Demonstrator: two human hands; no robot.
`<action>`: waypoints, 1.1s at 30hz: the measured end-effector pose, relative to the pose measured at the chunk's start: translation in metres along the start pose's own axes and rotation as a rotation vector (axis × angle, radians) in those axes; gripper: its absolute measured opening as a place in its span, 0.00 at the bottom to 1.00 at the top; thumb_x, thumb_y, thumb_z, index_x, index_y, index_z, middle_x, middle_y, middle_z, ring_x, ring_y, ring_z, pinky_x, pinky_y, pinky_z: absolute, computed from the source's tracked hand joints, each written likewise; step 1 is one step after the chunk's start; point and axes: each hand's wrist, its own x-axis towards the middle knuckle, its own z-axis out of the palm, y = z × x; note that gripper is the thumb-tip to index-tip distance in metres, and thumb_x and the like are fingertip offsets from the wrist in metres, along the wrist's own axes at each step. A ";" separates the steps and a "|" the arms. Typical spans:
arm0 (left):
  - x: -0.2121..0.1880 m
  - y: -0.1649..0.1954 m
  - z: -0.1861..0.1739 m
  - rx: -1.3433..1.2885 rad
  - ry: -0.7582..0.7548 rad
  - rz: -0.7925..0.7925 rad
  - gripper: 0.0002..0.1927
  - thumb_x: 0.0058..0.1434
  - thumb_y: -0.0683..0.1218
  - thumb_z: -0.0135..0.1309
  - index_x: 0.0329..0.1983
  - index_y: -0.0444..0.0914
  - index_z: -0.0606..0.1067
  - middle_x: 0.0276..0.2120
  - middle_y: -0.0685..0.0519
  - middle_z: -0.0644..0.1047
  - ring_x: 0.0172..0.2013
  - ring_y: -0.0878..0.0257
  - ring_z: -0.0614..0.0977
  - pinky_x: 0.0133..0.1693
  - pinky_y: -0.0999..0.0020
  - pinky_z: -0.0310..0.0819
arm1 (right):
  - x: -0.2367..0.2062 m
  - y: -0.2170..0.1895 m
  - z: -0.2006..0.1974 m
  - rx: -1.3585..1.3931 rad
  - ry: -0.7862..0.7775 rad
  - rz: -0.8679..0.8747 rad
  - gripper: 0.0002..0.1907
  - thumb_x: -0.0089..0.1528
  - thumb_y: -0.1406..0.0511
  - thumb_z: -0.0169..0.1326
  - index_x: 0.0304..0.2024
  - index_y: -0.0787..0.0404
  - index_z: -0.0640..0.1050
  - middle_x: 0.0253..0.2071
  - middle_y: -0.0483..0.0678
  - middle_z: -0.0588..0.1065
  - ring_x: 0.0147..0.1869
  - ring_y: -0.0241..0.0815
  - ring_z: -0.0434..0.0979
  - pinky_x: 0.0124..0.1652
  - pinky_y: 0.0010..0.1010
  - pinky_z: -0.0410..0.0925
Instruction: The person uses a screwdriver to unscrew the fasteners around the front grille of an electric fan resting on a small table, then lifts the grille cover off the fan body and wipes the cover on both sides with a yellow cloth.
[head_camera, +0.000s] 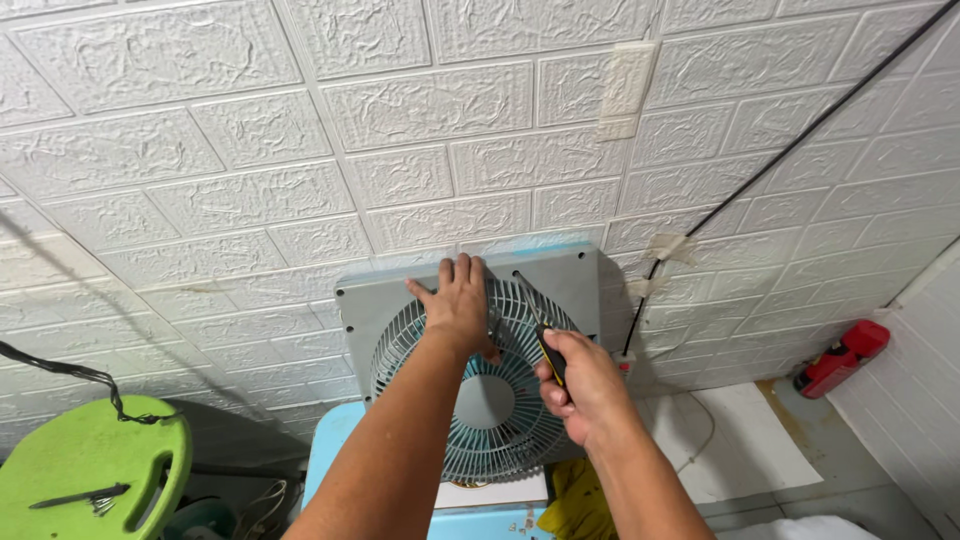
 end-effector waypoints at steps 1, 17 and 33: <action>0.000 0.001 0.000 -0.016 -0.005 -0.007 0.80 0.27 0.59 0.83 0.76 0.40 0.43 0.74 0.53 0.49 0.74 0.50 0.46 0.61 0.16 0.42 | 0.002 -0.001 -0.001 0.009 -0.008 0.012 0.10 0.64 0.61 0.51 0.43 0.60 0.71 0.23 0.49 0.69 0.15 0.35 0.58 0.13 0.25 0.47; 0.003 0.001 0.004 -0.060 -0.053 -0.014 0.80 0.29 0.58 0.82 0.77 0.41 0.40 0.76 0.56 0.47 0.76 0.49 0.43 0.60 0.14 0.45 | 0.045 -0.010 0.010 0.094 0.067 0.167 0.09 0.66 0.61 0.50 0.36 0.54 0.65 0.21 0.44 0.64 0.16 0.34 0.54 0.15 0.26 0.46; 0.002 -0.001 0.007 -0.087 -0.012 0.001 0.80 0.28 0.57 0.83 0.77 0.42 0.41 0.75 0.56 0.48 0.75 0.50 0.44 0.59 0.13 0.44 | 0.080 -0.003 -0.005 0.441 -0.066 0.183 0.07 0.66 0.67 0.50 0.47 0.59 0.70 0.26 0.49 0.71 0.18 0.27 0.60 0.15 0.16 0.51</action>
